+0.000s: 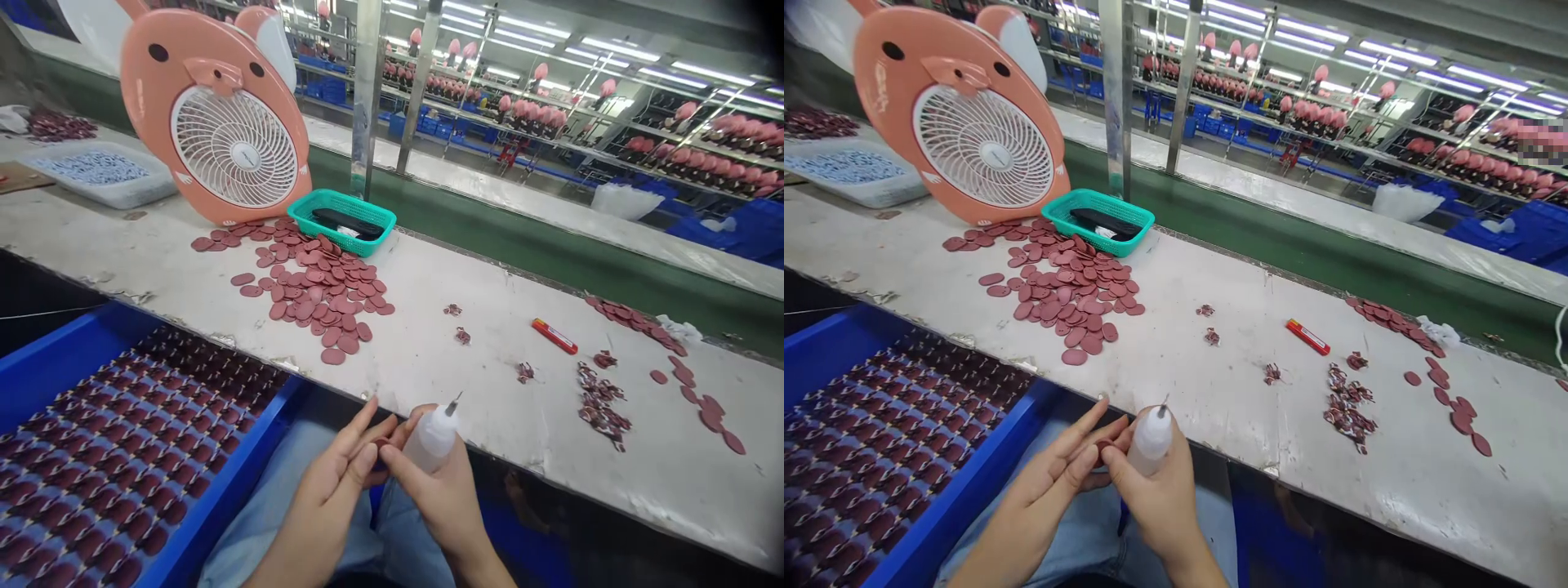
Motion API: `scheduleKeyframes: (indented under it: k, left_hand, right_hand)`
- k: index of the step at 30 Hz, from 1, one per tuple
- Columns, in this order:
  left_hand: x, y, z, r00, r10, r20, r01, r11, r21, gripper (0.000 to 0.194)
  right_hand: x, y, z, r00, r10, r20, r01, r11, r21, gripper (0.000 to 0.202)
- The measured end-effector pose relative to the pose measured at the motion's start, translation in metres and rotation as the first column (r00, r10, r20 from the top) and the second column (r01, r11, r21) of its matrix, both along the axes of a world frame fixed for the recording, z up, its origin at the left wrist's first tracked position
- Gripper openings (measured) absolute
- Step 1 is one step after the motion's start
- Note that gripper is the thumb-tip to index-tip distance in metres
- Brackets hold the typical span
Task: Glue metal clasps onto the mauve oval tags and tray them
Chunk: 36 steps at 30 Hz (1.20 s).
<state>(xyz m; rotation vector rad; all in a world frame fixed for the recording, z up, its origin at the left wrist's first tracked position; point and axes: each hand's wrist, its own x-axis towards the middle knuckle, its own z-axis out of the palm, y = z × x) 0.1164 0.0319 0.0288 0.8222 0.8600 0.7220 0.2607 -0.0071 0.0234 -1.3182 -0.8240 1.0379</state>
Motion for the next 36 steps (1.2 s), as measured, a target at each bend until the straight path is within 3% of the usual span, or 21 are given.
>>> scheduleKeyframes:
  k: [3, 6, 8, 11, 13, 17, 22, 24, 26, 30, 32, 36]
  left_hand:
    - [0.004, 0.016, 0.012, 0.971, -0.23, -0.064, 0.228, 0.973, -0.037, 0.057]
    - [0.004, 0.029, 0.013, 0.884, -0.464, 0.058, 0.467, 0.865, -0.183, 0.045]
    - [0.004, 0.03, 0.005, 0.843, -0.506, 0.183, 0.538, 0.801, -0.262, 0.041]
    - [0.006, 0.025, -0.011, 0.826, -0.493, 0.274, 0.561, 0.765, -0.315, 0.047]
    - [0.006, 0.02, -0.018, 0.827, -0.471, 0.307, 0.558, 0.755, -0.345, 0.048]
    - [0.002, 0.014, -0.019, 0.852, -0.398, 0.34, 0.513, 0.765, -0.39, 0.053]
    - [-0.005, 0.012, -0.005, 0.969, -0.111, 0.219, 0.207, 0.852, -0.481, 0.05]
    - [-0.006, 0.013, 0.002, 0.99, -0.005, 0.14, 0.079, 0.844, -0.53, 0.046]
    - [-0.005, 0.014, 0.009, 0.994, 0.069, 0.082, -0.011, 0.825, -0.566, 0.046]
    - [-0.002, 0.013, 0.022, 0.989, 0.117, 0.09, -0.047, 0.825, -0.563, 0.044]
    - [-0.001, 0.011, 0.029, 0.986, 0.112, 0.121, -0.033, 0.853, -0.521, 0.042]
    - [-0.003, 0.007, 0.038, 0.984, 0.1, 0.149, -0.022, 0.893, -0.45, 0.04]
  right_hand:
    - [0.018, -0.007, 0.004, 0.994, 0.073, -0.082, -0.072, 0.997, 0.01, 0.035]
    - [0.032, -0.012, 0.008, 0.94, 0.24, -0.244, -0.247, 0.969, 0.003, 0.042]
    - [0.036, -0.013, 0.011, 0.881, 0.316, -0.353, -0.333, 0.943, 0.015, 0.045]
    - [0.033, -0.013, 0.014, 0.839, 0.363, -0.405, -0.382, 0.923, 0.036, 0.042]
    - [0.031, -0.013, 0.015, 0.855, 0.364, -0.37, -0.383, 0.924, 0.026, 0.041]
    - [0.032, -0.018, 0.016, 0.974, 0.179, -0.139, -0.194, 0.975, -0.107, 0.058]
    - [0.039, -0.031, 0.021, 0.985, 0.112, 0.129, -0.068, 0.949, -0.308, 0.052]
    - [0.043, -0.036, 0.023, 0.971, 0.038, 0.236, 0.021, 0.97, -0.241, 0.045]
    - [0.046, -0.039, 0.023, 0.967, -0.073, 0.244, 0.099, 0.991, -0.092, 0.039]
    - [0.037, -0.042, 0.018, 0.968, -0.239, -0.079, 0.247, 0.962, 0.118, 0.041]
    - [0.026, -0.044, 0.014, 0.953, -0.267, -0.144, 0.292, 0.936, 0.198, 0.047]
    - [0.009, -0.056, 0.008, 0.914, -0.38, 0.145, 0.308, 0.879, 0.363, 0.054]
